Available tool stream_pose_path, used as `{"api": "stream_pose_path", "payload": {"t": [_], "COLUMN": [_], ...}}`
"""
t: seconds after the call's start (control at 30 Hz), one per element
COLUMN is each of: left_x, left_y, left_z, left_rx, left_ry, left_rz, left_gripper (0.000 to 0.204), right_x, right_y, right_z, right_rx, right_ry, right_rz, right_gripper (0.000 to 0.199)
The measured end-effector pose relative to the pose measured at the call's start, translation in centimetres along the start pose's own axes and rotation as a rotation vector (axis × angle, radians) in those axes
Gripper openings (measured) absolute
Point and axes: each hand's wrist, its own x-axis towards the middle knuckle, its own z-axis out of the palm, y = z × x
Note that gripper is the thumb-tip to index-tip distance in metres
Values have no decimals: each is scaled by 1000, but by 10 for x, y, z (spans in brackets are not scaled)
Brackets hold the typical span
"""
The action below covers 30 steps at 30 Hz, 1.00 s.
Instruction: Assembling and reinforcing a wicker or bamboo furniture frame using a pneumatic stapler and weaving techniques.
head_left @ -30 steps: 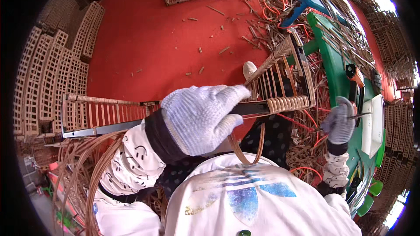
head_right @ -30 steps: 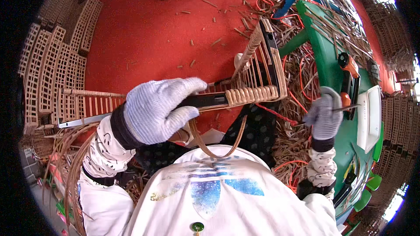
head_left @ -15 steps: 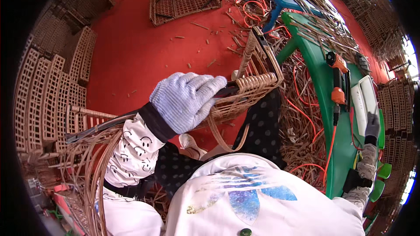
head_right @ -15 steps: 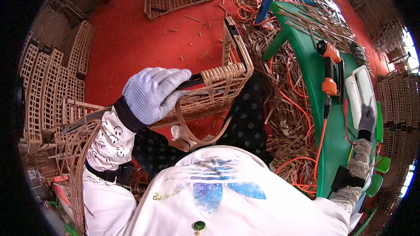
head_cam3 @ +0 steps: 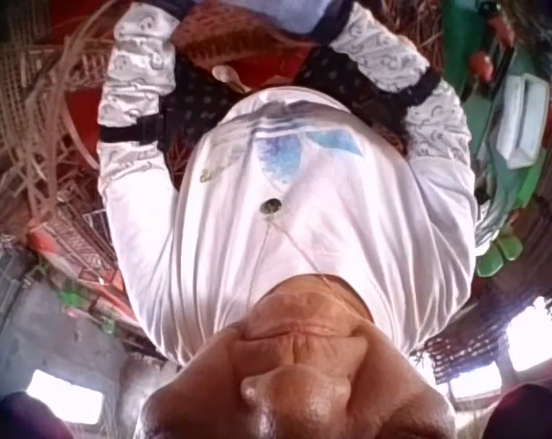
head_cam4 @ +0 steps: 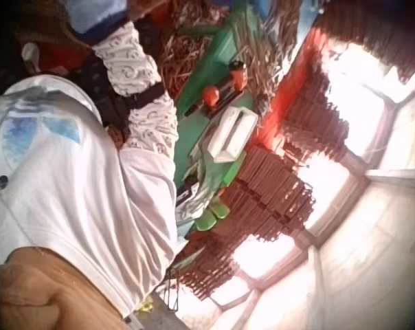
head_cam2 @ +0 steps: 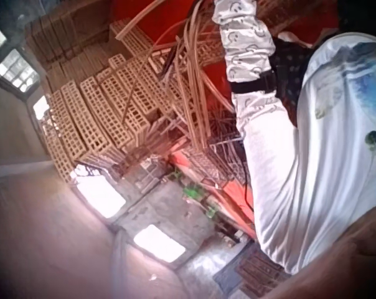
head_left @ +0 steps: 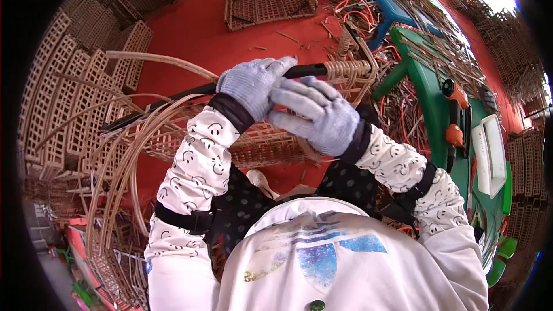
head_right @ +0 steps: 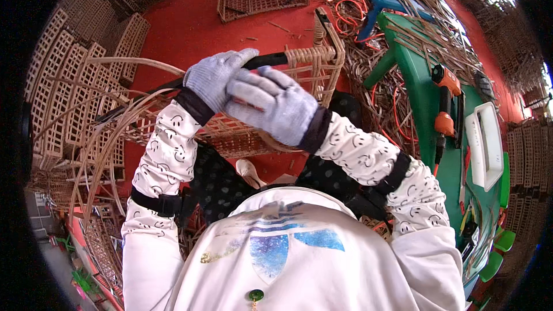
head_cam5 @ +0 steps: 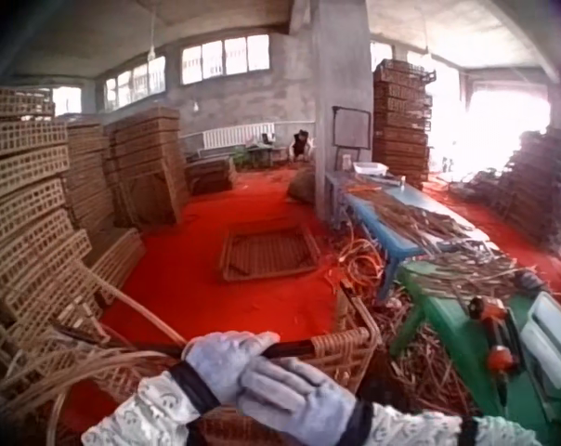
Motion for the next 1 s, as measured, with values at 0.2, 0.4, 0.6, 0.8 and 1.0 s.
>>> {"api": "stream_pose_path", "payload": {"t": [0.2, 0.4, 0.6, 0.8, 1.0], "left_x": [-6, 13, 12, 32, 85], "left_y": [-7, 17, 10, -1, -36], "left_z": [-2, -21, 4, 7, 1], "left_rx": [-8, 134, 211, 214, 126], "left_ry": [25, -259, -18, 89, -94], "left_rz": [-43, -183, -142, -191, -308], "left_gripper": [50, 59, 69, 68, 66], "right_x": [-1, 10, 42, 105, 162], "right_y": [31, 44, 49, 55, 55], "right_z": [-1, -11, -48, -25, -14], "right_rx": [1615, 1731, 2010, 1724, 777], "right_ry": [793, 729, 293, 487, 871], "right_rz": [1049, 605, 730, 983, 1386], "right_gripper": [27, 35, 35, 31, 31]}}
